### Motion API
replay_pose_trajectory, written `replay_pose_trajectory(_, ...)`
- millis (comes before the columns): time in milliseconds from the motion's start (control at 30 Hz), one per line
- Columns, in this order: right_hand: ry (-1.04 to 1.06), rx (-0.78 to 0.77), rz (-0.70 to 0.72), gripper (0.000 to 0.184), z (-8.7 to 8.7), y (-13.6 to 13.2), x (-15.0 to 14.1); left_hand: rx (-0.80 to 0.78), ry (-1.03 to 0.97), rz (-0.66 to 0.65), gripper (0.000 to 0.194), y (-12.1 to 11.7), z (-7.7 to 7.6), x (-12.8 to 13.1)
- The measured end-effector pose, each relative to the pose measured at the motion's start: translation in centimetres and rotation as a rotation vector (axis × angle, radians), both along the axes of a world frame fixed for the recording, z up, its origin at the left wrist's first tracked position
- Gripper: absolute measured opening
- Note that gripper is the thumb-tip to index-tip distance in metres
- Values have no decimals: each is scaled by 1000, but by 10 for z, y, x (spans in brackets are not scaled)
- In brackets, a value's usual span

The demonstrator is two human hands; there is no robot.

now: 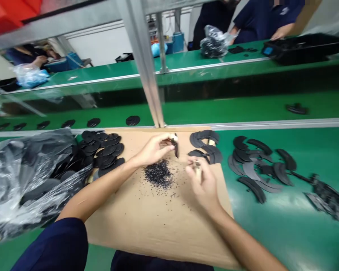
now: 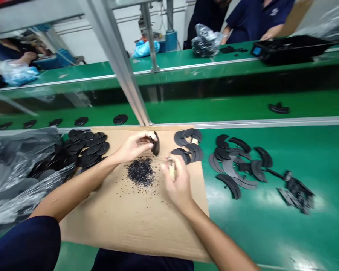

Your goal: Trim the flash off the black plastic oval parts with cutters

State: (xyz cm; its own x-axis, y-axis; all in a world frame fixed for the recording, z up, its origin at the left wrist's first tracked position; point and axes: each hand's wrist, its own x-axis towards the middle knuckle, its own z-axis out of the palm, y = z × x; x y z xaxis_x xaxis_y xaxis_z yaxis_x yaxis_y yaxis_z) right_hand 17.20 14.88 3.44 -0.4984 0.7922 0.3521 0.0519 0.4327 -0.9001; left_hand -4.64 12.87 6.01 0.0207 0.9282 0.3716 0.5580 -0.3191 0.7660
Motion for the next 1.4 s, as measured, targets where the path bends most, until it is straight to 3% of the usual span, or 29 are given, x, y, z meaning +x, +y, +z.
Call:
replay_pose_trajectory(67, 20, -220, -11, 32, 3, 4, -2, 26, -118, -69, 13, -24, 4, 10)
replay_pose_trajectory(200, -5, -618, 199, 48, 8, 11, -8, 79, 28, -136, 11, -54, 5, 28)
replay_pose_trajectory(267, -41, -698, 267, 50, 11, 11, -10, 55, 111, -135, 14, -64, 4, 22)
replay_pose_trajectory(333, -60, -690, 237, 52, 15, 10, -11, 16, 161, -86, 19, -71, 4, 1)
replay_pose_trajectory(400, -70, -657, 187, 53, 17, 10, -12, -54, 283, 94, 19, -76, 5, -34)
replay_pose_trajectory(433, -69, -646, 168, 52, 17, 10, -13, -96, 354, 217, 17, -77, 6, -54)
replay_pose_trajectory(467, -67, -640, 154, 52, 16, 10, -13, -185, 516, 428, 16, -79, 6, -75)
replay_pose_trajectory(533, -59, -641, 145, 51, 13, 10, -15, -265, 616, 611, 20, -81, 4, -112)
replay_pose_trajectory(600, -51, -644, 149, 48, 9, 10, -15, -303, 637, 666, 21, -83, 2, -136)
replay_pose_trajectory(700, -35, -626, 165, 44, 3, 10, -15, -296, 620, 662, 18, -87, -1, -145)
replay_pose_trajectory(833, 13, -643, 165, 45, -1, 9, -15, -203, 501, 582, 20, -90, 1, -114)
replay_pose_trajectory(1033, 41, -716, 72, 41, -8, 1, -17, 153, -21, 204, 21, -89, 5, -20)
replay_pose_trajectory(1200, 30, -690, 104, 41, -10, -4, -16, 186, -65, 215, 28, -89, -10, 26)
replay_pose_trajectory(1300, 43, -669, 123, 42, -7, -7, -16, 188, -54, 228, 31, -90, -19, 32)
replay_pose_trajectory(1400, 39, -639, 131, 44, -5, -9, -16, 123, -61, 302, 18, -92, -26, 32)
